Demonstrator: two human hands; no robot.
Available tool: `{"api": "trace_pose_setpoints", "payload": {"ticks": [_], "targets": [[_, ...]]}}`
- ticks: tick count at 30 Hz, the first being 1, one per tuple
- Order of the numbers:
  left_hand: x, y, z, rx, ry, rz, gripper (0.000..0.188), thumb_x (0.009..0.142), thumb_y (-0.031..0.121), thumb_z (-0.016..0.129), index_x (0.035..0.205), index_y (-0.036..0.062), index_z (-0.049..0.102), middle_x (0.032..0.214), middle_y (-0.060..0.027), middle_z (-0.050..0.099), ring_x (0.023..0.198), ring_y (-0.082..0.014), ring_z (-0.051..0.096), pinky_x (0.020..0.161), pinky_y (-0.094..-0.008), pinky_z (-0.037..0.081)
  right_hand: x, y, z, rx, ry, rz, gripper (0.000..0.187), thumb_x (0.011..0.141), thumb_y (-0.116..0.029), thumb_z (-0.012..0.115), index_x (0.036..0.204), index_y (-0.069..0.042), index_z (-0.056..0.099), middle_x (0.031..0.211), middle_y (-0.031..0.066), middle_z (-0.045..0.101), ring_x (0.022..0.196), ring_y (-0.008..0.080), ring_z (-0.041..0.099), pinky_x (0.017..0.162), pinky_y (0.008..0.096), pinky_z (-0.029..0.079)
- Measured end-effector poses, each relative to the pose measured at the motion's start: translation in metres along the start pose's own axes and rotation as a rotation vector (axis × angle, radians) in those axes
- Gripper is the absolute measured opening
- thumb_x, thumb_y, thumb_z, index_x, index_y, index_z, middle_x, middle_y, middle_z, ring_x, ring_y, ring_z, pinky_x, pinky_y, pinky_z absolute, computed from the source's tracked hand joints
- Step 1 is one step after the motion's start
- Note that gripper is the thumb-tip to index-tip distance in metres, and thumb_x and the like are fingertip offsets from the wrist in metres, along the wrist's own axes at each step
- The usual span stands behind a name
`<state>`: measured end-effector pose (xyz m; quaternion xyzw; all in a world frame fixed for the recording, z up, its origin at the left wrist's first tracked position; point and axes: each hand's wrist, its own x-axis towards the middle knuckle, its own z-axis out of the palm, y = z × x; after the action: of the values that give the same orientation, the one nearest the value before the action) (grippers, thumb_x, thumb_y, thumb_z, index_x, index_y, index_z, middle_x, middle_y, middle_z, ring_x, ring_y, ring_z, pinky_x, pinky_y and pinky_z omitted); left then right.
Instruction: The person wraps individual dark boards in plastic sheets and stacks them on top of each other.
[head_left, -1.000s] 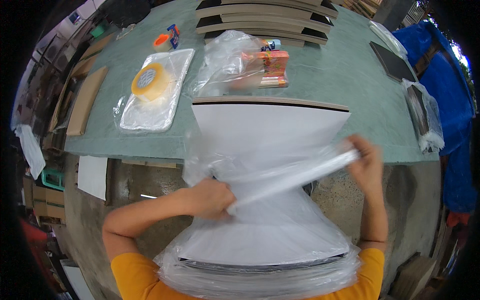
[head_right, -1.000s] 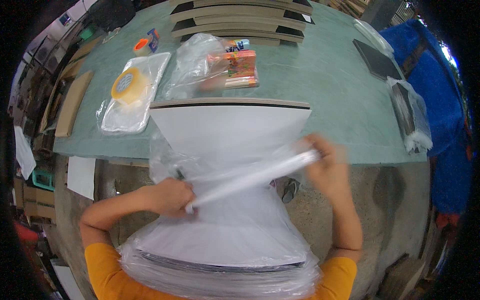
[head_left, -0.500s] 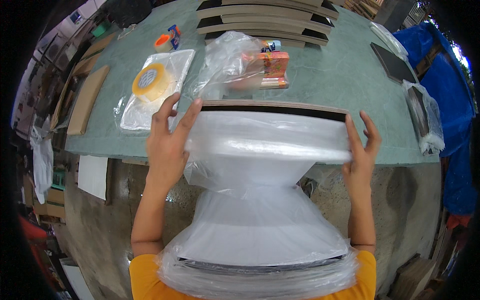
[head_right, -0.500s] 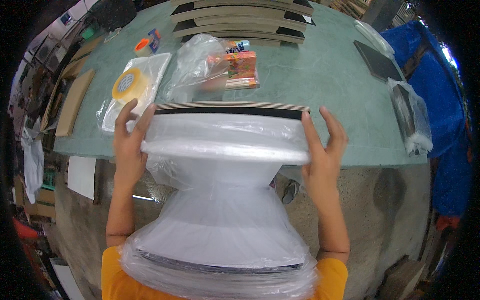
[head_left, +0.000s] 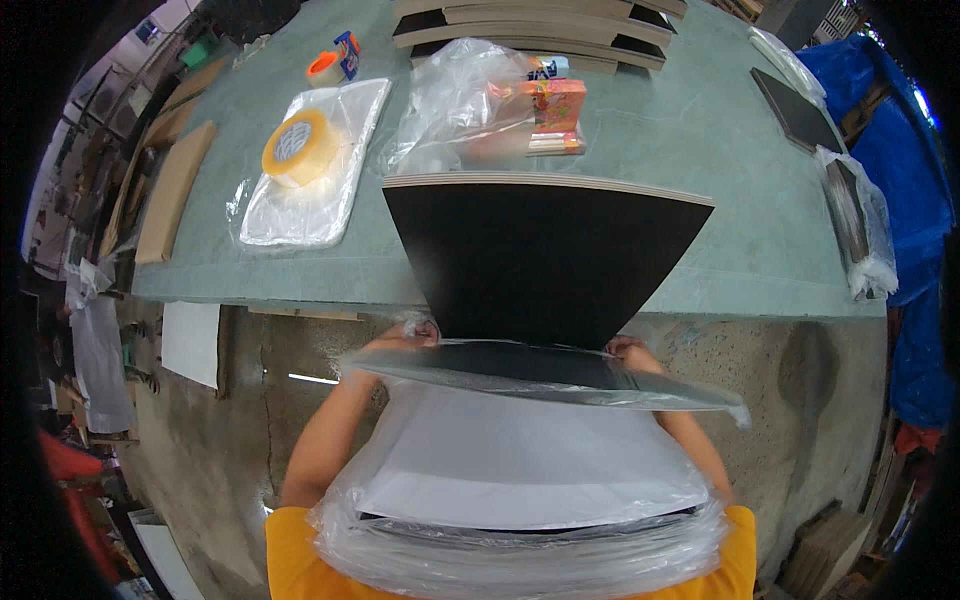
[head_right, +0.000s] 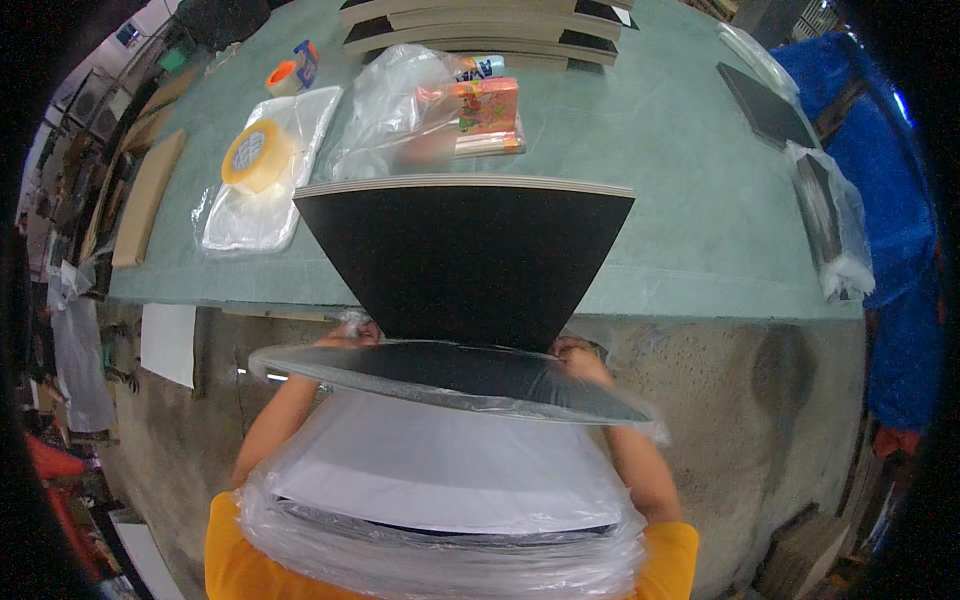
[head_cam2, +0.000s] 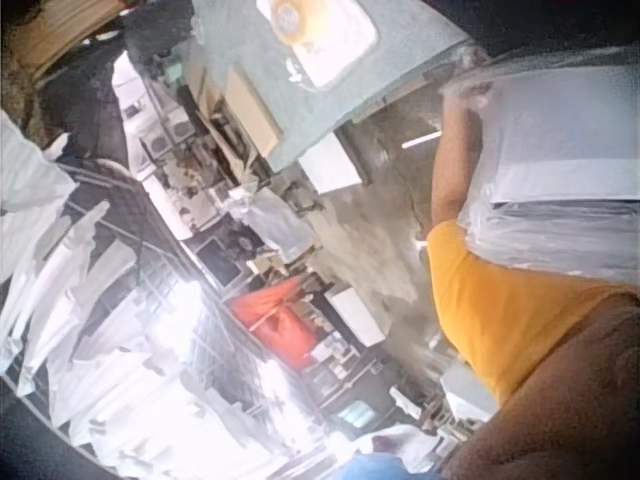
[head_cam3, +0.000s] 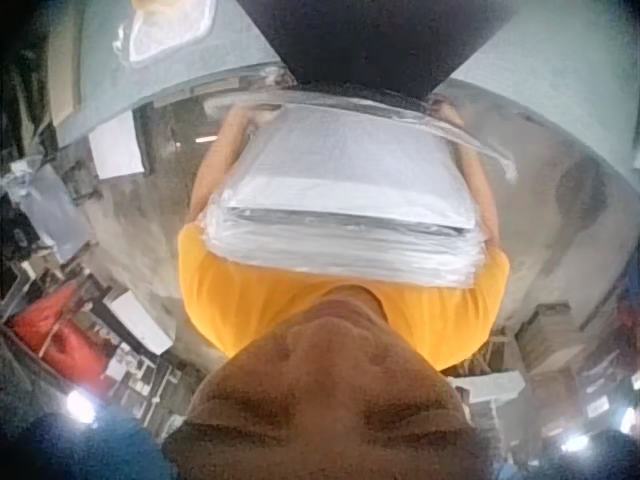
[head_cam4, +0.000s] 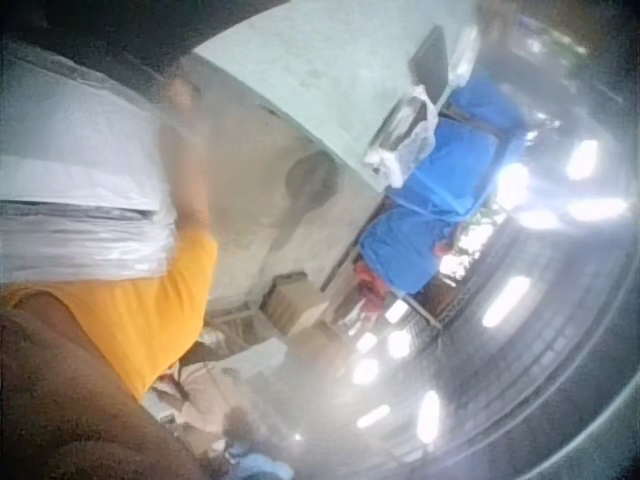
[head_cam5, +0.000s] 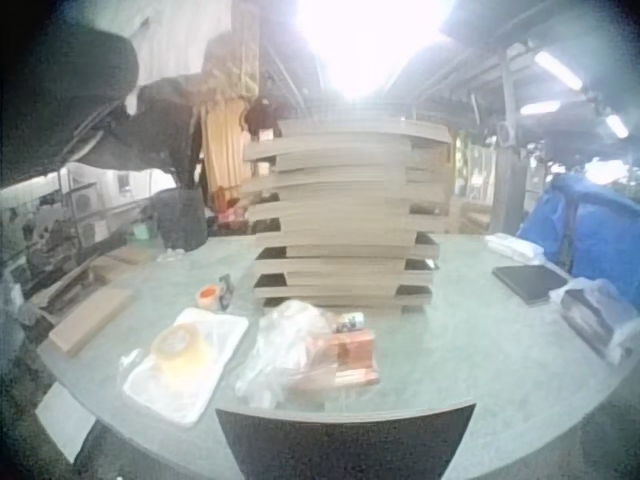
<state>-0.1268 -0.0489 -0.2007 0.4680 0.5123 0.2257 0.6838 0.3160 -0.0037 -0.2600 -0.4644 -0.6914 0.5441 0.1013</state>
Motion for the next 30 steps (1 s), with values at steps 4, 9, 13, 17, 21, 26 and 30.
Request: {"api": "trace_pose_setpoints", "payload": {"ticks": [4, 9, 13, 17, 21, 26, 30], "targets": [[0.011, -0.01, 0.044, -0.254, 0.258, -0.051, 0.031, 0.076, 0.025, 0.06, 0.092, -0.0002, 0.052, 0.084, -0.0079, 0.057, 0.078, -0.0183, 0.055, 0.068, -0.0299, 0.043, 0.018, -0.008, 0.055, 0.112, 0.674, 0.445, 0.019, 0.069, -0.011, 0.05, 0.081, 0.001, 0.059, 0.071, 0.0181, 0.057, 0.069, 0.0267, 0.057, 0.063, 0.0349, 0.042], [-0.026, 0.063, 0.017, 1.138, 0.275, -0.064, 0.033, 0.075, 0.025, 0.059, 0.093, -0.0027, 0.054, 0.084, -0.018, 0.06, 0.079, -0.0331, 0.057, 0.068, -0.0365, 0.045, -0.033, -0.101, -0.023, -0.218, 0.505, 0.165, 0.013, 0.075, -0.006, 0.05, 0.083, 0.0, 0.058, 0.072, 0.0128, 0.059, 0.064, 0.019, 0.057, 0.06, 0.0309, 0.044], [-0.101, 0.204, 0.048, 0.475, -0.37, 0.465, 0.03, 0.077, 0.026, 0.057, 0.094, 0.0014, 0.056, 0.084, -0.0165, 0.059, 0.081, -0.0302, 0.057, 0.071, -0.0337, 0.044, -0.083, -0.223, -0.056, 0.37, -0.471, -0.594, 0.038, 0.083, -0.031, 0.046, 0.101, 0.002, 0.052, 0.097, 0.0173, 0.054, 0.09, 0.0302, 0.051, 0.079, 0.038, 0.039], [-0.067, 0.178, 0.107, 0.206, -0.944, 0.407, 0.031, 0.08, 0.031, 0.053, 0.1, 0.006, 0.053, 0.091, -0.0131, 0.057, 0.088, -0.027, 0.054, 0.076, -0.0337, 0.042, -0.063, -0.24, -0.001, 0.03, -0.891, -0.689, 0.061, 0.084, -0.043, 0.038, 0.127, -0.001, 0.03, 0.134, 0.0202, 0.02, 0.125, 0.0323, 0.02, 0.1, 0.0404, 0.018], [0.015, 0.023, 0.083, 0.676, -0.173, 0.315, 0.025, 0.08, 0.029, 0.052, 0.093, 0.0071, 0.055, 0.09, -0.0135, 0.058, 0.089, -0.0311, 0.054, 0.077, -0.0374, 0.042, -0.016, -0.125, 0.028, -0.163, -0.573, -0.038, 0.069, 0.082, -0.055, 0.035, 0.129, -0.004, 0.028, 0.136, 0.015, 0.02, 0.126, 0.0292, 0.016, 0.102, 0.038, 0.013], [0.04, 0.069, 0.097, 0.688, -0.193, 0.376, 0.025, 0.085, 0.025, 0.043, 0.088, 0.003, 0.055, 0.086, -0.0177, 0.057, 0.083, -0.0336, 0.054, 0.069, -0.0388, 0.042, 0.016, -0.156, 0.013, -0.308, -0.559, -0.009, 0.061, 0.081, -0.051, 0.041, 0.118, -0.001, 0.043, 0.118, 0.0172, 0.044, 0.108, 0.0268, 0.044, 0.09, 0.0367, 0.033], [0.019, 0.189, 0.123, 0.174, 0.015, 0.569, 0.039, 0.087, 0.036, 0.04, 0.097, 0.0006, 0.053, 0.084, -0.0064, 0.055, 0.08, -0.015, 0.053, 0.07, -0.029, 0.042, 0.02, -0.212, 0.014, 0.247, -0.202, -0.273, 0.033, 0.077, -0.029, 0.061, 0.091, 0.001, 0.058, 0.076, 0.0063, 0.06, 0.068, 0.0098, 0.053, 0.064, 0.0262, 0.043]]}}
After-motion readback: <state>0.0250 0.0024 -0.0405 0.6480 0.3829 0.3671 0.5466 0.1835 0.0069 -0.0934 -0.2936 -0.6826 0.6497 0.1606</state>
